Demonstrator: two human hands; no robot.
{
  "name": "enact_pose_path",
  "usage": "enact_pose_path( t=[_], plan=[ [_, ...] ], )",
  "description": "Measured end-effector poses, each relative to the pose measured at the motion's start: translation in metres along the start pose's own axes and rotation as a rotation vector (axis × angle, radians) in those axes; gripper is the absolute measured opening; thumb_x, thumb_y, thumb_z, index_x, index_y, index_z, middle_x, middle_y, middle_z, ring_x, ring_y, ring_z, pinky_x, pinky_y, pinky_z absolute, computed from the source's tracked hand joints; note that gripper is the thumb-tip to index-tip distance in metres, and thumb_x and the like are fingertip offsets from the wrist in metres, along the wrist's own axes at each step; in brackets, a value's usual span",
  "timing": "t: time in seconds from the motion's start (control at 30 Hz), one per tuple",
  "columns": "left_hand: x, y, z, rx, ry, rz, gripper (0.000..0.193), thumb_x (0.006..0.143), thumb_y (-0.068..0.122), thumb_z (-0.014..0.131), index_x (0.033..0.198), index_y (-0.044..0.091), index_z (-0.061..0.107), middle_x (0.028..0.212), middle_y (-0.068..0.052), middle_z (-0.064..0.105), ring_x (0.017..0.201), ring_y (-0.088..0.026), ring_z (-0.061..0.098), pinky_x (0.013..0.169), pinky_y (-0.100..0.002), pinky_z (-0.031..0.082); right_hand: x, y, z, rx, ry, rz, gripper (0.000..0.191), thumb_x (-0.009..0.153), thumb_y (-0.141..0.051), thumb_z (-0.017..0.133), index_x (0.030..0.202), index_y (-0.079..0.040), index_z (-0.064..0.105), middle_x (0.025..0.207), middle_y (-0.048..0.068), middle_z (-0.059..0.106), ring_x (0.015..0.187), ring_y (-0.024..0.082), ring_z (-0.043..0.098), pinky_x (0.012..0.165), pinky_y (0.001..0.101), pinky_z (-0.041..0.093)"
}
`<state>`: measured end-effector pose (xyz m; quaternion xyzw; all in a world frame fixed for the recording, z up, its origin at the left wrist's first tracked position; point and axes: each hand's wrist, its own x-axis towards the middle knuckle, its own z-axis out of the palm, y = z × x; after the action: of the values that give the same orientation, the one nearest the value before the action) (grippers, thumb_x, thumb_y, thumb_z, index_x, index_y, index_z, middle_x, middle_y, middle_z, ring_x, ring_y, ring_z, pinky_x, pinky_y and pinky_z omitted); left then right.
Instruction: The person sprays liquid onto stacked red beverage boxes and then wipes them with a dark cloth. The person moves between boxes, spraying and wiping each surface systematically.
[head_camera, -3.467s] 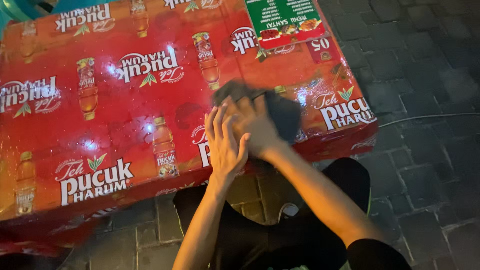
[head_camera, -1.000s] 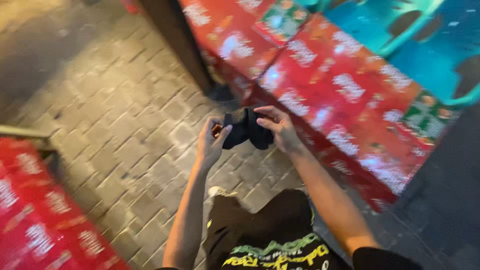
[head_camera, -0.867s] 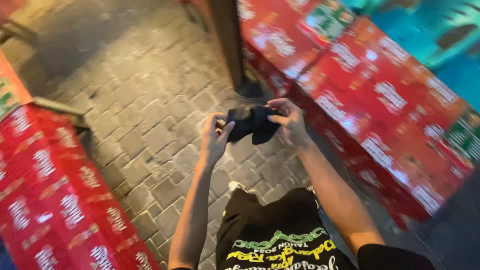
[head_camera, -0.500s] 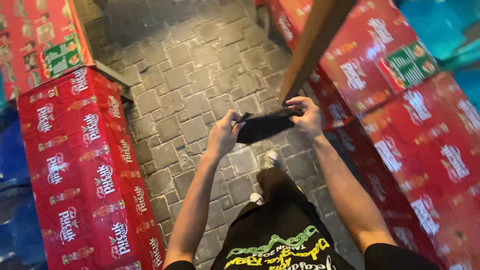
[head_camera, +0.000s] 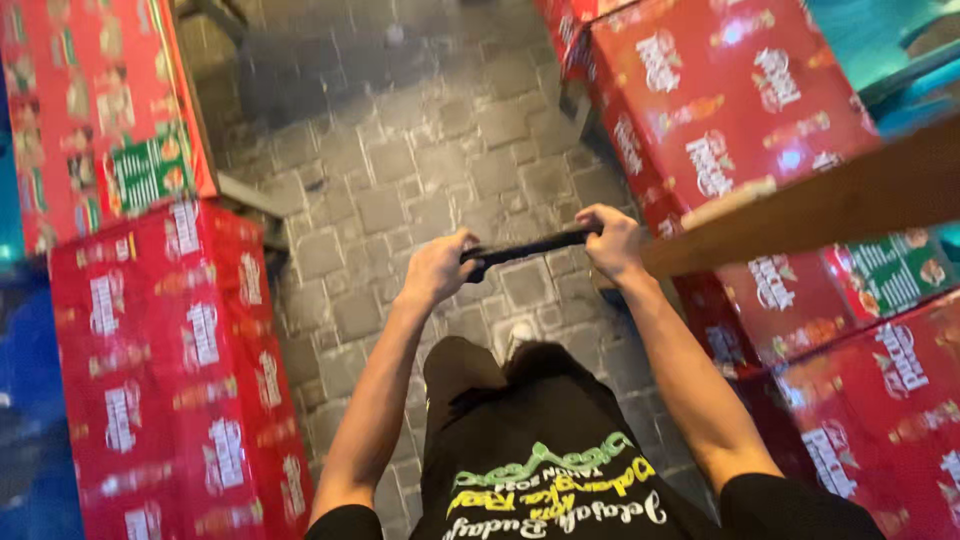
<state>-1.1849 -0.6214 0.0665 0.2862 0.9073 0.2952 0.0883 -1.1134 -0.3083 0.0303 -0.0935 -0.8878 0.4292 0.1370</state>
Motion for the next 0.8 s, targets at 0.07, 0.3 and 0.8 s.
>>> enact_pose_path(
  t=[0.07,0.3,0.8],
  plan=[
    [0.051,-0.012,-0.010,0.065,-0.013,0.016,0.023,0.082,0.024,0.080,0.100,0.015,0.069,0.094,-0.009,0.073,0.096,-0.033,0.068,0.076,-0.047,0.054,0.041,0.007,-0.001,-0.020,-0.013,0.036,0.030,0.081,0.002,0.062,0.106,-0.007,0.076,0.099,0.014,0.077,0.094,0.025,0.076,0.086,0.0358,0.060],
    [0.251,-0.042,-0.021,-0.041,0.098,0.346,0.018,0.073,0.019,0.083,0.087,0.015,0.073,0.084,-0.003,0.073,0.091,-0.029,0.068,0.080,-0.043,0.054,0.163,0.056,-0.017,-0.131,0.147,0.218,0.021,0.082,-0.003,0.070,0.099,-0.011,0.081,0.092,0.014,0.077,0.086,0.024,0.075,0.081,0.0370,0.058],
    [0.605,0.013,0.107,-0.192,-0.892,0.550,0.033,0.077,0.016,0.082,0.108,0.010,0.072,0.099,-0.015,0.077,0.096,-0.035,0.074,0.082,-0.044,0.057,0.210,0.194,-0.039,-0.076,0.603,0.834,0.021,0.081,-0.001,0.072,0.098,-0.011,0.080,0.082,0.008,0.074,0.074,0.019,0.069,0.071,0.0336,0.055]
  ],
)
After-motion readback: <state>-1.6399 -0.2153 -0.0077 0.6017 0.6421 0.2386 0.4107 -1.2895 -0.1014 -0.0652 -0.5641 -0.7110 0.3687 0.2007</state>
